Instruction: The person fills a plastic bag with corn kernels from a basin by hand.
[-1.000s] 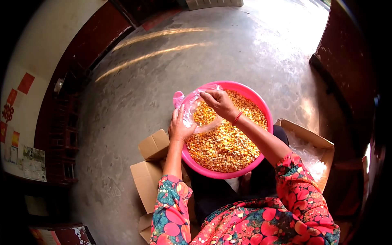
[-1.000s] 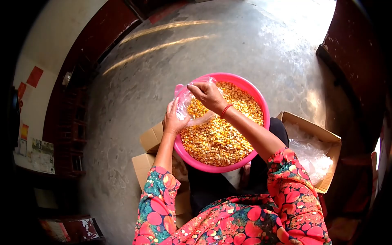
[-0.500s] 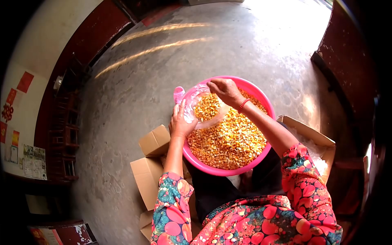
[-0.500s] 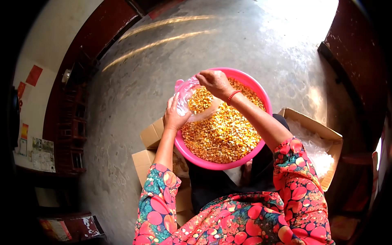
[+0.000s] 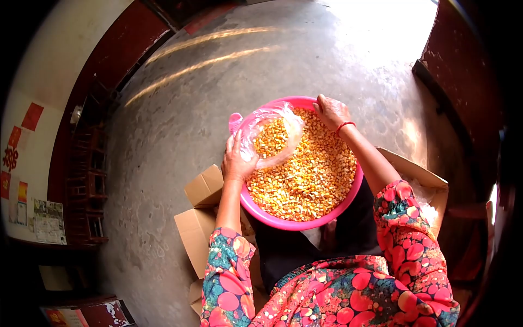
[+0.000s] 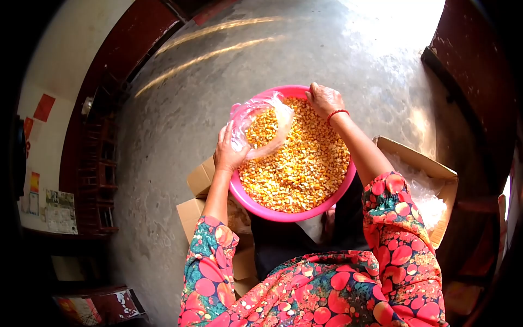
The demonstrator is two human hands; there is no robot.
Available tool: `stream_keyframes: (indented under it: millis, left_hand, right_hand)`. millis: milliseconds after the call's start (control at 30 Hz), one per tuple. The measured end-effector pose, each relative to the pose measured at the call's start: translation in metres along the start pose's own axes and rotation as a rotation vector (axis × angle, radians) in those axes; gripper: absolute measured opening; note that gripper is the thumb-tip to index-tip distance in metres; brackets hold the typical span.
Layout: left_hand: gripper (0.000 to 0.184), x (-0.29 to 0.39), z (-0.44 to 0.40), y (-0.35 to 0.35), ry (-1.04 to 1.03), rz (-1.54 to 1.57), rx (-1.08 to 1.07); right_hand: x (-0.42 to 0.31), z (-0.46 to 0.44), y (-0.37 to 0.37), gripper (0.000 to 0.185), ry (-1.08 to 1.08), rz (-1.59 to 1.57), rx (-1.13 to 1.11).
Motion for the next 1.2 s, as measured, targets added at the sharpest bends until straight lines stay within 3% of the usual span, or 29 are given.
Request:
stream_keyframes:
  millis: [67,133,267,300,333,400,500,767,967,1067,1133,1200]
  left_hand:
    - [0.085,0.001,0.003,-0.003,-0.024,0.026,0.013]
    - [0.078,0.007,0.008,0.01,-0.069,-0.018,0.208]
    - [0.051,0.022,0.034,0.034,-0.167,-0.134,0.455]
    - [0.032,0.037,0.043,0.037,-0.2,-0.068,0.444]
    - [0.021,0.035,0.048,0.023,-0.146,0.151,0.253]
    - [0.017,0.058,0.064,0.007,-0.161,0.309,0.095]
    - [0.023,0.086,0.075,-0.006,-0.324,0.19,0.029]
    - [0.017,0.116,0.084,-0.032,-0.303,0.163,-0.118]
    - [0.028,0.118,0.082,-0.037,-0.244,0.235,-0.152]
    - [0.032,0.109,0.08,-0.039,-0.224,0.304,-0.075]
    - [0.031,0.09,0.08,-0.047,-0.025,0.653,0.004]
    - [0.031,0.086,0.079,-0.047,0.039,0.769,0.06]
  right_hand:
    - [0.001,-0.001,-0.002,0.029,-0.007,0.002,-0.012]
    - [0.003,-0.002,-0.004,0.03,-0.014,0.0,-0.023]
    - [0.0,-0.001,-0.001,0.03,0.003,0.014,-0.009]
    - [0.0,-0.001,-0.002,0.03,-0.02,0.025,-0.028]
    - [0.001,-0.002,-0.003,0.03,-0.024,0.017,-0.029]
    - [0.001,-0.002,-0.004,0.028,0.006,0.031,-0.017]
    - [0.002,-0.002,-0.005,0.026,0.013,0.012,-0.01]
    - [0.003,-0.003,-0.006,0.024,0.018,0.0,0.007]
    - [0.006,-0.005,-0.01,0.022,0.036,-0.002,0.027]
    - [0.006,-0.006,-0.011,0.022,0.037,0.004,0.032]
    - [0.005,-0.005,-0.011,0.022,0.036,0.007,0.034]
    - [0.005,-0.005,-0.009,0.022,0.035,0.002,0.031]
Point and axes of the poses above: each hand's wrist, its own z-axis away from the middle knuckle, its own y-axis out of the back of the hand, x = y × z, the point moved 7 cm from there along -z, towards the middle knuckle, and after that the axes turned 12 degrees about -y, right-handed, at the moved point
